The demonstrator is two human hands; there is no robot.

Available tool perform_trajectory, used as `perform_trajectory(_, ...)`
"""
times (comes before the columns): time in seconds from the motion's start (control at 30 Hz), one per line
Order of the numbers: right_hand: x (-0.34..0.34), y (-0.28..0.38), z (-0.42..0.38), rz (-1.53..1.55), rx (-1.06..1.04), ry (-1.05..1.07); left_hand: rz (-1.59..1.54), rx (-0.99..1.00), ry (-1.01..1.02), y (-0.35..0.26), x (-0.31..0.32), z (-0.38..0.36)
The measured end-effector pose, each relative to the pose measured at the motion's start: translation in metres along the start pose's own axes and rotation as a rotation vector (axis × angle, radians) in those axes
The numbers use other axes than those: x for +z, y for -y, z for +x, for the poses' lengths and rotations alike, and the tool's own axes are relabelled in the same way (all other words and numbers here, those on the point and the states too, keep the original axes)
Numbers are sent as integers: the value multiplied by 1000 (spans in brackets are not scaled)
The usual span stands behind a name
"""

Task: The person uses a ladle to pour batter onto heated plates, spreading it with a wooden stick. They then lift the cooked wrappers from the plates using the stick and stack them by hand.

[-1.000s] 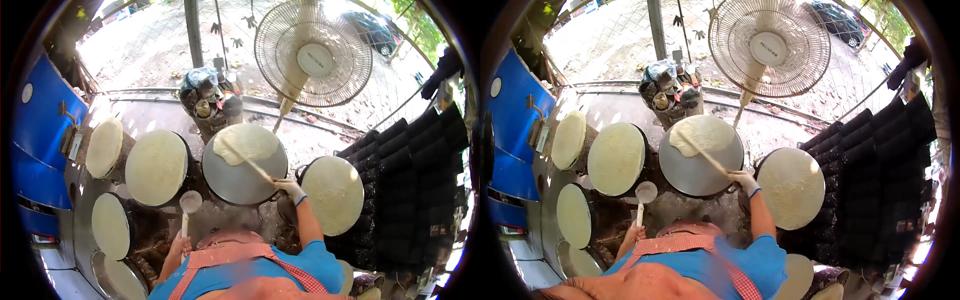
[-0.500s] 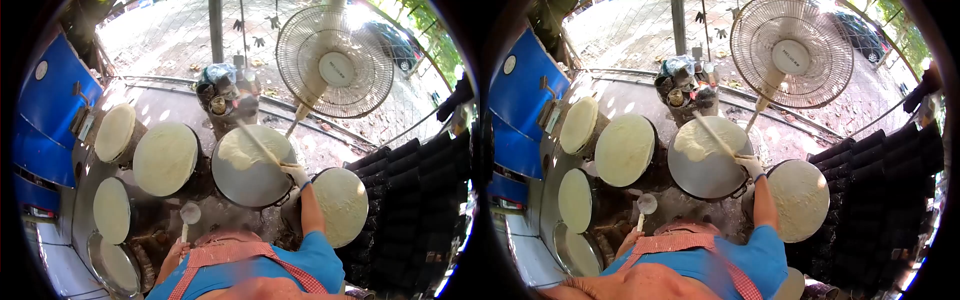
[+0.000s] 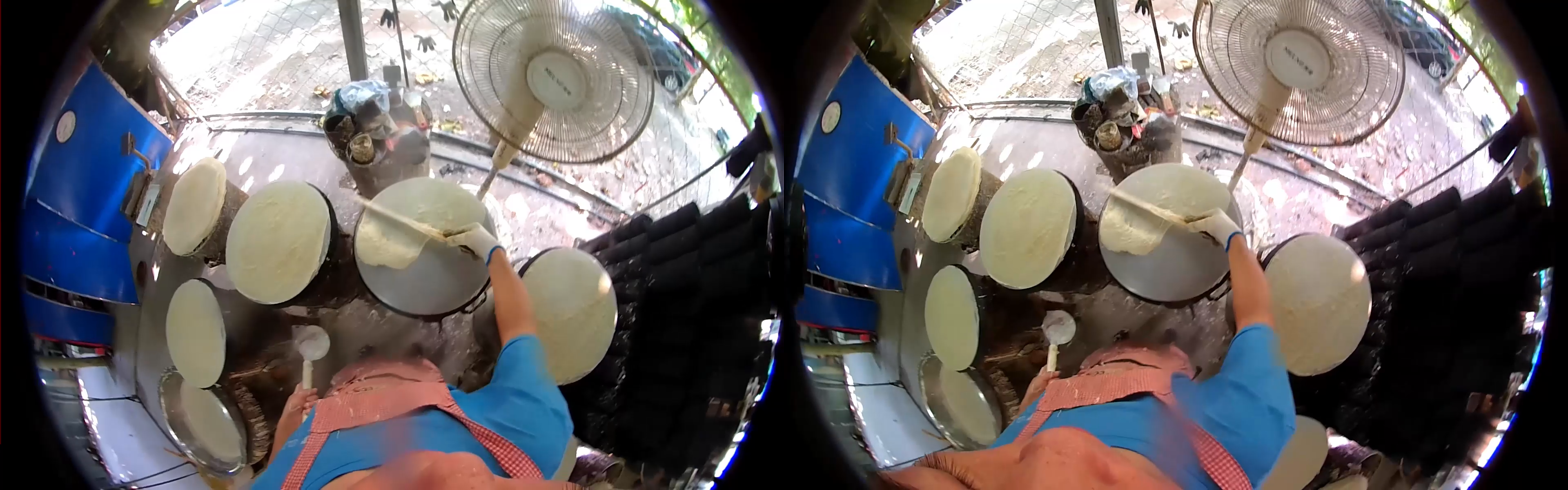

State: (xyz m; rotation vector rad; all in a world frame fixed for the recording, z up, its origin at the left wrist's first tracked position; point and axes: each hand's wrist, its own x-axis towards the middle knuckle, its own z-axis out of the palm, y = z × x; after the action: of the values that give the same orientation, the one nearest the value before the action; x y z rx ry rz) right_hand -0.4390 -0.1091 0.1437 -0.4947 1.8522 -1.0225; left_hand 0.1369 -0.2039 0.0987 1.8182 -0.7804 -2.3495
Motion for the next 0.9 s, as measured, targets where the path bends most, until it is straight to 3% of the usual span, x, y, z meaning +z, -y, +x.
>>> perform_trajectory(0.03,-4,-29,18,-3,-6,141,-19,-1,20,-1,5,-5)
perform_trajectory(0.07,-3,-73,40,-35,-389,266,-52,0,44,-3,8,-9)
perform_trajectory(0.1,-10,-77,15,-97,-182,291,-14,3,53,3,-2,-3)
perform_trajectory(0.17,-24,-136,1,-248,-458,343,-98,-64,92,10,-24,5)
perform_trajectory(0.2,-30,-107,-42,138,-27,323,-145,-84,121,10,-31,10)
perform_trajectory(0.23,-43,-122,-33,136,99,334,-160,-101,132,12,-34,12)
perform_trajectory(0.27,-50,-83,-48,108,273,280,-191,-104,109,12,-30,7)
perform_trajectory(0.37,-22,-61,3,148,-178,153,-187,-102,105,6,-29,-5)
perform_trajectory(0.4,-12,-52,18,165,-216,68,-181,-105,132,7,-32,-2)
perform_trajectory(0.5,-1,-58,23,-130,-78,221,-127,-114,157,-4,-49,-5)
perform_trajectory(0.57,-11,-72,-25,-201,127,284,-93,-107,127,-7,-48,-9)
perform_trajectory(0.6,-16,-77,-61,-429,97,303,66,-33,73,4,-70,13)
perform_trajectory(0.63,-27,-111,-77,-919,-31,425,-72,-103,126,0,-78,22)
perform_trajectory(0.7,-23,-124,-188,-303,435,12,-58,-205,206,-12,-93,34)
perform_trajectory(0.73,-21,-175,-238,180,279,-125,-27,-261,215,-22,-96,34)
perform_trajectory(0.77,2,-171,-284,320,331,-163,-36,-311,273,-27,-108,45)
perform_trajectory(0.83,91,-191,-307,590,189,-457,30,-390,291,-37,-127,63)
perform_trajectory(0.87,145,-160,-304,730,211,-534,204,-281,233,-42,-128,62)
perform_trajectory(0.9,190,-166,-287,582,114,-623,94,-391,248,-45,-138,69)
